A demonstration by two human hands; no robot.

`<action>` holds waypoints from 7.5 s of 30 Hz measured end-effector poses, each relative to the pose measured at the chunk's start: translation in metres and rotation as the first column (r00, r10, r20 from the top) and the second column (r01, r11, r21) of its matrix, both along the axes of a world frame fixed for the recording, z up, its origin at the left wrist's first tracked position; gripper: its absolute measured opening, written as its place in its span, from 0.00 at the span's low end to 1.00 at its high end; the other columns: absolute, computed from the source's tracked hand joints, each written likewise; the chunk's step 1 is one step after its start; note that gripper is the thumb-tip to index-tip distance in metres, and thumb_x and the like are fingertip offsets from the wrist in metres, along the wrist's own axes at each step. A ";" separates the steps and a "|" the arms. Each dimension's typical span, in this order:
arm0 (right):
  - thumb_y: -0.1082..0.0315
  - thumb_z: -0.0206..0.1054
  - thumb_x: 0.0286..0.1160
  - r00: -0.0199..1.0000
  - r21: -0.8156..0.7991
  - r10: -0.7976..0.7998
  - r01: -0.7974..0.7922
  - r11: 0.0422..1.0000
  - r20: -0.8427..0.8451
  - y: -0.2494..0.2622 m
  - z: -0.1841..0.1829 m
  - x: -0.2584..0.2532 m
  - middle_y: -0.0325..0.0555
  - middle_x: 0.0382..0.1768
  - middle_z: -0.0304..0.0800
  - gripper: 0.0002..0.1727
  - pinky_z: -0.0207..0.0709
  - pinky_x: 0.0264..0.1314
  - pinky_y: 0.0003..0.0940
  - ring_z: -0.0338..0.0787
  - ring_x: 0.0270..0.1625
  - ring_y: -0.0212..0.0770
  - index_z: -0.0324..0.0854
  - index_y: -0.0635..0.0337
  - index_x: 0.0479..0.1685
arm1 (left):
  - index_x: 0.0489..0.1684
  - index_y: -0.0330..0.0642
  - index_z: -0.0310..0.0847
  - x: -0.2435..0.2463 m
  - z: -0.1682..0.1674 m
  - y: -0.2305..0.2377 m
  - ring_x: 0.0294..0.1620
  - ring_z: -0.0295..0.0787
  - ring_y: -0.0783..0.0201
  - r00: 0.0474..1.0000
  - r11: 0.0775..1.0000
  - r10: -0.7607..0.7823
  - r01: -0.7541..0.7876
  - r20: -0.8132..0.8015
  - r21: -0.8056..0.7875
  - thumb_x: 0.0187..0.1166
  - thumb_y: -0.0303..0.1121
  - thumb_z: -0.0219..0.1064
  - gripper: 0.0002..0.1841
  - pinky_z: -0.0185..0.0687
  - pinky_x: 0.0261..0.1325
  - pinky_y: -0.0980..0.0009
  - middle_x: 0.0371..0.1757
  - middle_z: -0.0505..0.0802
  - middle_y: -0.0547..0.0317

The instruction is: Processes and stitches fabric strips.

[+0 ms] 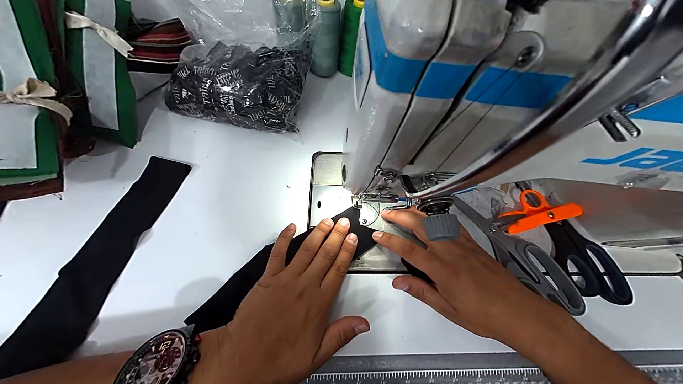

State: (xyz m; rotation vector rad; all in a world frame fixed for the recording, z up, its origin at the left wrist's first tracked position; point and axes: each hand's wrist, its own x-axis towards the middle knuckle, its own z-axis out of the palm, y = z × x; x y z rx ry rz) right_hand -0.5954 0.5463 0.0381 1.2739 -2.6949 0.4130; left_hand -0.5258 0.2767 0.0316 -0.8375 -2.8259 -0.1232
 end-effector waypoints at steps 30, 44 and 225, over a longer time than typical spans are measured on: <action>0.36 0.50 0.85 0.998 -0.008 -0.032 0.032 0.999 -0.049 -0.002 0.004 -0.003 0.41 0.78 0.79 0.28 0.61 0.87 0.57 0.69 0.86 0.49 0.85 0.34 0.71 | 0.90 0.64 0.64 -0.013 0.001 -0.017 0.95 0.51 0.56 0.992 0.990 -0.121 0.119 0.027 0.077 0.88 0.66 0.27 0.38 0.43 0.89 0.35 0.93 0.64 0.61; 0.36 0.49 0.86 0.991 0.065 0.003 0.006 0.998 -0.132 -0.002 0.007 -0.010 0.46 0.72 0.83 0.29 0.68 0.81 0.56 0.75 0.81 0.52 0.85 0.34 0.72 | 0.90 0.66 0.65 -0.026 0.004 -0.023 0.95 0.52 0.57 0.987 0.986 -0.147 0.142 0.059 0.083 0.88 0.66 0.29 0.37 0.44 0.89 0.35 0.93 0.65 0.62; 0.68 0.64 0.81 0.966 -0.161 -0.212 0.235 0.959 0.149 -0.186 0.039 -0.027 0.69 0.78 0.74 0.22 0.68 0.78 0.70 0.70 0.82 0.72 0.81 0.65 0.72 | 0.50 0.32 0.83 0.055 0.047 -0.118 0.46 0.91 0.42 0.864 0.773 0.465 -0.503 0.195 0.386 0.85 0.30 0.65 0.09 0.87 0.50 0.42 0.44 0.90 0.40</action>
